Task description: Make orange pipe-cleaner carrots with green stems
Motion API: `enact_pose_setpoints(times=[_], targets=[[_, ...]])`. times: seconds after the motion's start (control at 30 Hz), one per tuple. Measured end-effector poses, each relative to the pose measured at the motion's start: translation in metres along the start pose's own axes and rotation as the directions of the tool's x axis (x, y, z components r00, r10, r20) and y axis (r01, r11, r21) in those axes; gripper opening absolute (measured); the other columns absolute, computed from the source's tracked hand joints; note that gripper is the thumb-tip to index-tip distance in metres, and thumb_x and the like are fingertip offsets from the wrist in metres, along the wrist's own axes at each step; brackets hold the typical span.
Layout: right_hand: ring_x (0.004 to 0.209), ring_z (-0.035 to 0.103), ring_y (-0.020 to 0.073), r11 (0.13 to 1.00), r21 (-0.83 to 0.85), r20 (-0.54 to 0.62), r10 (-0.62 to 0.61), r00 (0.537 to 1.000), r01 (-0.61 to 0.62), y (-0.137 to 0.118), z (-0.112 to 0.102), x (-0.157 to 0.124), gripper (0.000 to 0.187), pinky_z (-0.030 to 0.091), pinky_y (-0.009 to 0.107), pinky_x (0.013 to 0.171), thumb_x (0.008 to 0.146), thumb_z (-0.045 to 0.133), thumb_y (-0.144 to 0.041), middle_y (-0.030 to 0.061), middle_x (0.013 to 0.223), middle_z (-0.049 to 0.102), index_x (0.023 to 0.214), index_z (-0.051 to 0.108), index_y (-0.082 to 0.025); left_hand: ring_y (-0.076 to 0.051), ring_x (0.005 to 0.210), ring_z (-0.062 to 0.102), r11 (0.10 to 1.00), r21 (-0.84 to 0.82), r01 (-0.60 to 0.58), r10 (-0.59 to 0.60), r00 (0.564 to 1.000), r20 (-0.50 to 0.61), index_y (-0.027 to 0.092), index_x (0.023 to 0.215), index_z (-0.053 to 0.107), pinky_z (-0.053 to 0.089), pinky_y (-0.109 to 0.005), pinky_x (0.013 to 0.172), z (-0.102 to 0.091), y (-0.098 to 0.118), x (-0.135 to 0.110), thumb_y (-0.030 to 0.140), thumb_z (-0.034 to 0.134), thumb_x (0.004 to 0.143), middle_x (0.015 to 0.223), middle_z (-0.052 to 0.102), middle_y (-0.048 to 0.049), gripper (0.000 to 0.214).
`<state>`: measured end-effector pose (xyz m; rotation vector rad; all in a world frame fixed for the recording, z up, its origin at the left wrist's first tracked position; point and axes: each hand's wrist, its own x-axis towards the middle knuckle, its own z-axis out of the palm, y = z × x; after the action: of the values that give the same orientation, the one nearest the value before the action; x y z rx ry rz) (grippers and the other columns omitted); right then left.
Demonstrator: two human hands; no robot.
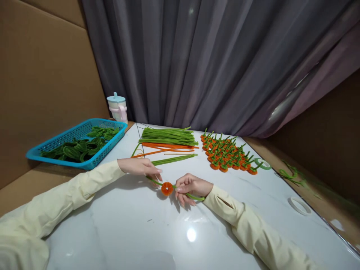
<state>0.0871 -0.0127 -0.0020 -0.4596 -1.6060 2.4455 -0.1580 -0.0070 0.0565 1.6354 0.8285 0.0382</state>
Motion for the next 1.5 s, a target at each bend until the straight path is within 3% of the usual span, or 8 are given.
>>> enact_pose_setpoints(times=[0.13, 0.27, 0.4, 0.6, 0.73, 0.93, 1.2, 1.5], targets=[[0.028, 0.047, 0.0078, 1.000, 0.011, 0.010, 0.018, 1.000, -0.018, 0.000, 0.005, 0.001, 0.024, 0.033, 0.016, 0.027, 0.077, 0.063, -0.028, 0.0061, 0.053, 0.064, 0.074, 0.061, -0.005, -0.016, 0.083, 0.063, 0.989, 0.135, -0.060, 0.064, 0.998, -0.021, 0.015, 0.105, 0.064, 0.047, -0.020, 0.073, 0.024, 0.002, 0.009, 0.044, 0.058, 0.078, 0.094, 0.069, -0.0068, 0.040], [0.029, 0.044, 0.0057, 1.000, -0.003, 0.003, 0.024, 1.000, -0.024, 0.000, 0.012, 0.002, 0.024, 0.029, 0.016, 0.028, 0.078, 0.062, -0.030, 0.0046, 0.052, 0.064, 0.074, 0.061, -0.006, -0.015, 0.079, 0.064, 0.999, 0.028, -0.035, 0.035, 0.999, -0.010, 0.014, 0.103, 0.064, 0.049, -0.020, 0.069, 0.040, 0.005, 0.010, 0.039, 0.060, 0.078, 0.089, 0.070, -0.0072, 0.036], [0.029, 0.040, 0.0038, 0.997, -0.034, 0.001, 0.062, 0.998, -0.062, -0.002, 0.015, 0.002, 0.023, 0.027, 0.015, 0.030, 0.079, 0.061, -0.029, 0.0031, 0.051, 0.063, 0.074, 0.061, -0.007, -0.014, 0.069, 0.064, 0.999, -0.010, -0.054, 0.054, 0.999, 0.002, 0.013, 0.096, 0.067, 0.049, -0.020, 0.065, 0.041, 0.004, 0.010, 0.036, 0.063, 0.076, 0.079, 0.071, -0.0057, 0.030], [0.027, 0.036, 0.0031, 0.994, -0.075, -0.004, 0.084, 0.996, -0.084, -0.005, 0.015, 0.001, 0.021, 0.024, 0.016, 0.029, 0.079, 0.060, -0.027, 0.0006, 0.046, 0.059, 0.073, 0.060, -0.007, -0.013, 0.062, 0.064, 0.991, -0.120, -0.065, 0.087, 0.979, 0.183, 0.014, 0.101, 0.064, 0.049, -0.021, 0.059, 0.038, 0.006, 0.008, 0.026, 0.054, 0.080, 0.075, 0.069, -0.0037, 0.026], [0.027, 0.037, 0.0030, 0.994, -0.086, -0.016, 0.069, 0.997, -0.070, -0.006, 0.020, 0.002, 0.022, 0.024, 0.016, 0.030, 0.080, 0.059, -0.028, 0.0001, 0.047, 0.059, 0.073, 0.060, -0.007, -0.009, 0.052, 0.057, 0.966, 0.237, -0.100, 0.113, 0.993, -0.038, 0.014, 0.089, 0.065, 0.043, -0.016, 0.051, 0.050, 0.005, 0.009, 0.010, 0.046, 0.074, 0.063, 0.065, 0.0002, 0.025], [0.028, 0.033, 0.0030, 0.988, -0.156, -0.129, 0.004, 0.992, -0.025, -0.005, 0.029, 0.005, 0.025, 0.021, 0.016, 0.028, 0.080, 0.058, -0.033, -0.0030, 0.043, 0.054, 0.073, 0.059, -0.009, -0.010, 0.045, 0.042, 0.691, 0.719, -0.079, 0.347, 0.908, -0.235, 0.016, 0.063, 0.058, 0.027, -0.022, 0.046, 0.065, 0.003, 0.008, 0.009, 0.041, 0.070, 0.053, 0.056, -0.0005, 0.019], [0.027, 0.027, 0.0015, 0.953, -0.296, -0.193, -0.002, 0.981, -0.056, -0.005, 0.029, 0.001, 0.029, 0.018, 0.016, 0.028, 0.080, 0.058, -0.038, -0.0070, 0.038, 0.047, 0.072, 0.058, -0.010, -0.011, 0.042, 0.037, 0.562, 0.827, -0.018, 0.385, 0.891, -0.242, 0.017, 0.051, 0.050, 0.024, -0.026, 0.051, 0.061, 0.005, 0.003, 0.013, 0.041, 0.072, 0.041, 0.044, 0.0009, 0.022], [0.027, 0.026, 0.0015, 0.954, -0.292, -0.191, 0.006, 0.982, -0.062, -0.006, 0.026, 0.000, 0.030, 0.017, 0.016, 0.028, 0.079, 0.059, -0.038, -0.0066, 0.038, 0.047, 0.071, 0.058, -0.009, -0.011, 0.042, 0.035, 0.643, 0.765, -0.018, 0.313, 0.918, -0.242, 0.017, 0.051, 0.050, 0.019, -0.026, 0.046, 0.055, 0.016, -0.004, 0.013, 0.043, 0.070, 0.041, 0.042, 0.0018, 0.021]])
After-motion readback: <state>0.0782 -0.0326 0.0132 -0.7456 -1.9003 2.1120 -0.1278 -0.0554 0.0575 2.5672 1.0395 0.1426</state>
